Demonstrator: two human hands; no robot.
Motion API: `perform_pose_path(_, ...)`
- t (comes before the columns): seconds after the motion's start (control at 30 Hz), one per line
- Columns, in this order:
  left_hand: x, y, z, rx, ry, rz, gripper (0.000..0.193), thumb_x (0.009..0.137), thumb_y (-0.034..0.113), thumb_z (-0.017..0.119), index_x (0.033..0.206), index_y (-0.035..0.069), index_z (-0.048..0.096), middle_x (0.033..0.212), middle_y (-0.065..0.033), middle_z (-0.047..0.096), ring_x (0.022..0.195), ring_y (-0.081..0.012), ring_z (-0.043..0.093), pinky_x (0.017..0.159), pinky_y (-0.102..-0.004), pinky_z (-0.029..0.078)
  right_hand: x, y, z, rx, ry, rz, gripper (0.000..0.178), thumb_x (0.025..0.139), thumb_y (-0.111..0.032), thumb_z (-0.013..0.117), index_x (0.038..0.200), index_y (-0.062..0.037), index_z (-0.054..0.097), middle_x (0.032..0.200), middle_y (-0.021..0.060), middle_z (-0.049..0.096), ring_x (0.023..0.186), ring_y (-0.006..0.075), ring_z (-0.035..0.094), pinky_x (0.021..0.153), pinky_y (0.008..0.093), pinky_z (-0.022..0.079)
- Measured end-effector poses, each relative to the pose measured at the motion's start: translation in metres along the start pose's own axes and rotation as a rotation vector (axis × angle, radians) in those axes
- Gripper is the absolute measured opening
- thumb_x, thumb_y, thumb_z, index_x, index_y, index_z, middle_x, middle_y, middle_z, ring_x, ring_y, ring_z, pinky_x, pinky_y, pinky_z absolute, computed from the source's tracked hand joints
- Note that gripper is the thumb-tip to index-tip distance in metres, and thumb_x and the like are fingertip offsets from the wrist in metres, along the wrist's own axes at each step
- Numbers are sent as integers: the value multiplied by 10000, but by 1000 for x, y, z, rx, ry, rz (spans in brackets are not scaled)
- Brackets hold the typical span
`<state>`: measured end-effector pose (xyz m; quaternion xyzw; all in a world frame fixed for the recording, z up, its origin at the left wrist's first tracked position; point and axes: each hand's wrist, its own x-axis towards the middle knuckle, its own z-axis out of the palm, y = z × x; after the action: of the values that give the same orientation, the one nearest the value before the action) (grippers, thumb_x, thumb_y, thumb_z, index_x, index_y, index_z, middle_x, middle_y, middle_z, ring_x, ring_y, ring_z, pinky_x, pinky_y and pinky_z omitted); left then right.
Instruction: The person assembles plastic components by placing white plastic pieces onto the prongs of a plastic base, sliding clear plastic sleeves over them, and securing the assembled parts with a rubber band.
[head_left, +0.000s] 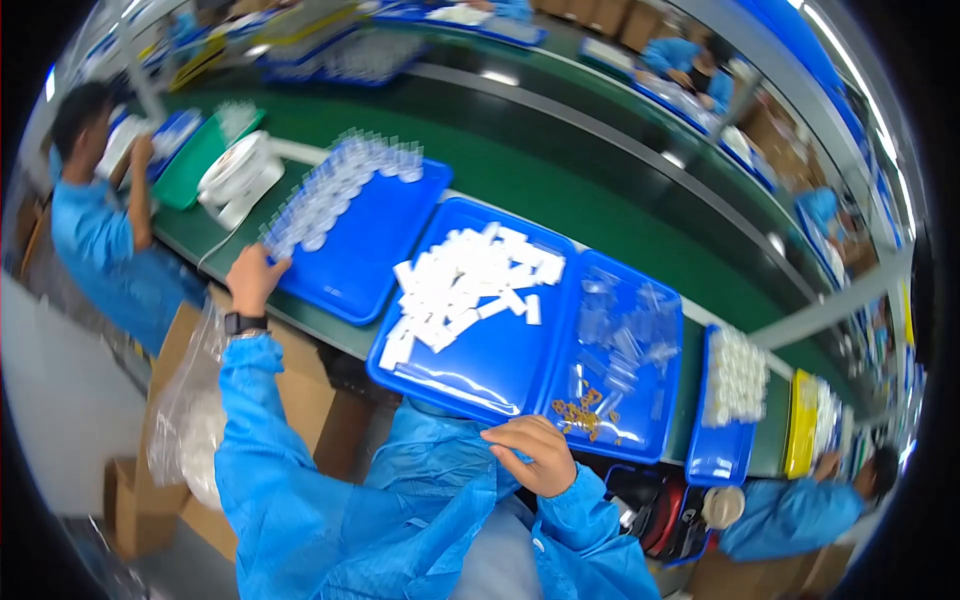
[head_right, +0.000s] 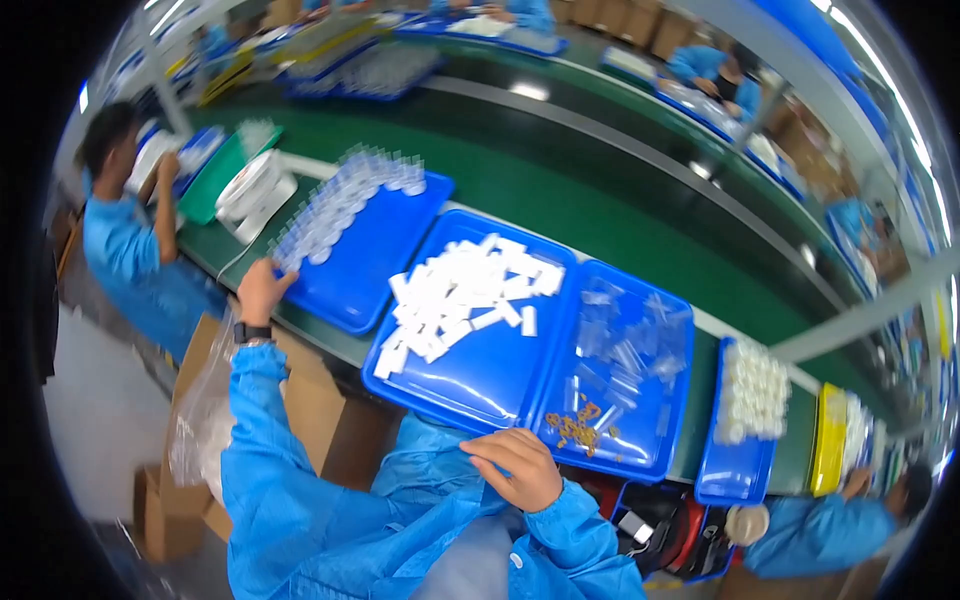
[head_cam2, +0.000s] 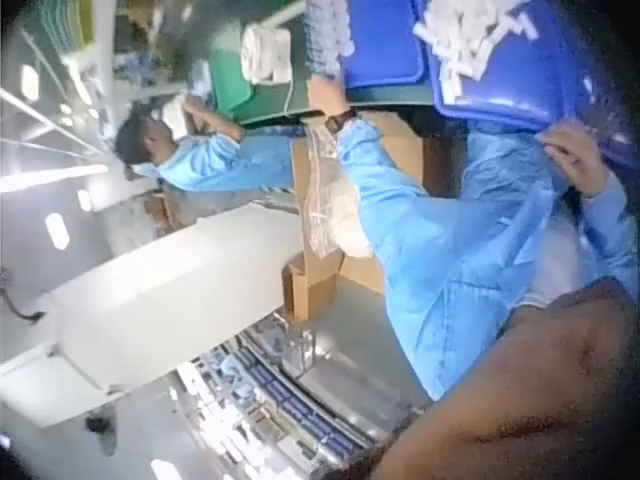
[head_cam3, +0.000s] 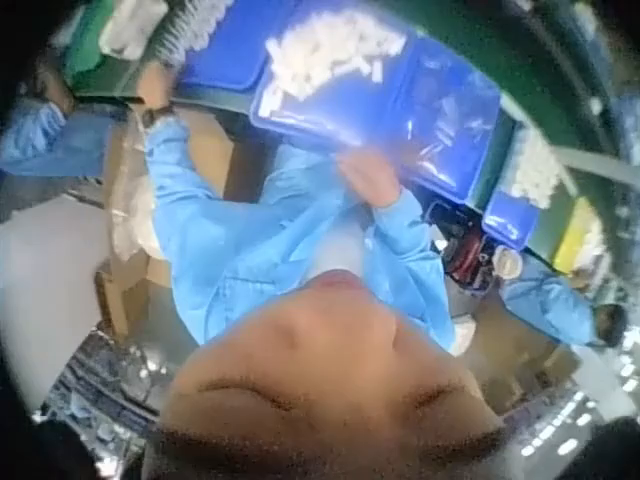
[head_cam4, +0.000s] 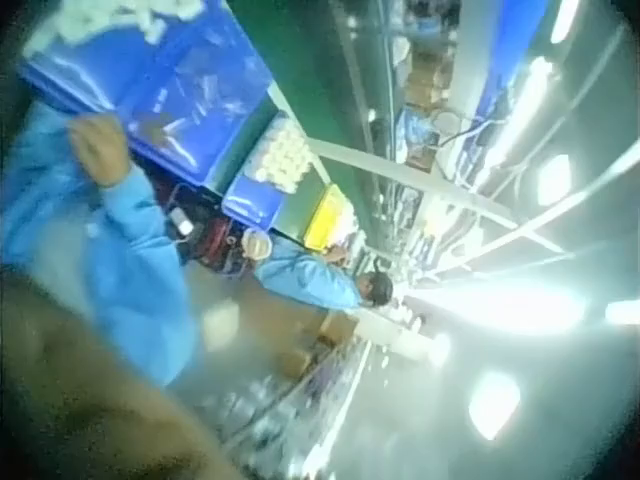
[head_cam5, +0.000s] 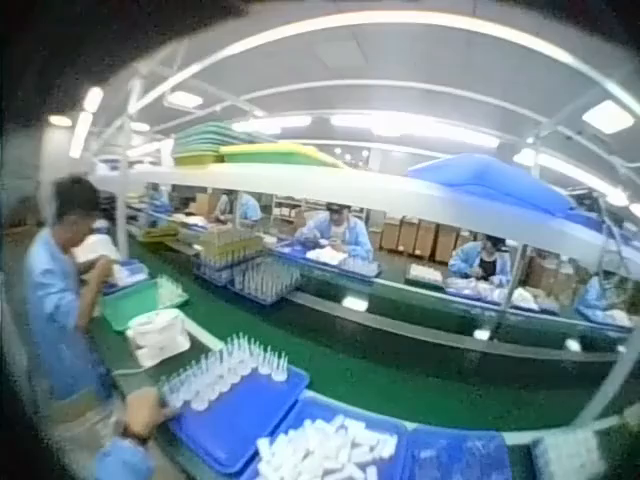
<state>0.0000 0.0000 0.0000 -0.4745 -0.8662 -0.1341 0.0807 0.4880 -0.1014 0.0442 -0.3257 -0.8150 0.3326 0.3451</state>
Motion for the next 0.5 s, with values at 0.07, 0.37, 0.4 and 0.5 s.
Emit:
perform_pose_path(0.07,19,-18,-1,27,-17,47,485,698,464,746,922,49,635,968,-167,657,931,-345,627,763,-431,496,10,-8,14,-33,0,-39,181,807,-71,679,986,-74,706,928,94,689,829,252,647,739,345,476)
perform_pose_path(0.37,-15,32,-3,-213,39,13,450,722,321,768,1041,29,641,957,-129,691,848,-271,673,704,-367,521,2,28,-70,-209,212,81,149,812,-65,664,954,-62,709,883,111,679,802,266,638,717,363,475)
perform_pose_path(0.4,-14,23,0,-206,40,17,450,722,321,768,1041,29,641,957,-129,691,848,-271,673,704,-367,521,7,29,-75,-216,190,106,157,815,-75,660,966,-67,703,895,107,675,820,273,631,723,365,477)
perform_pose_path(0.5,-13,-1,9,-741,-57,-26,428,753,155,764,1110,-33,621,986,-131,694,838,-189,667,728,-290,512,25,49,-80,-378,154,76,158,822,-102,654,971,-72,698,910,96,671,862,272,618,751,371,470)
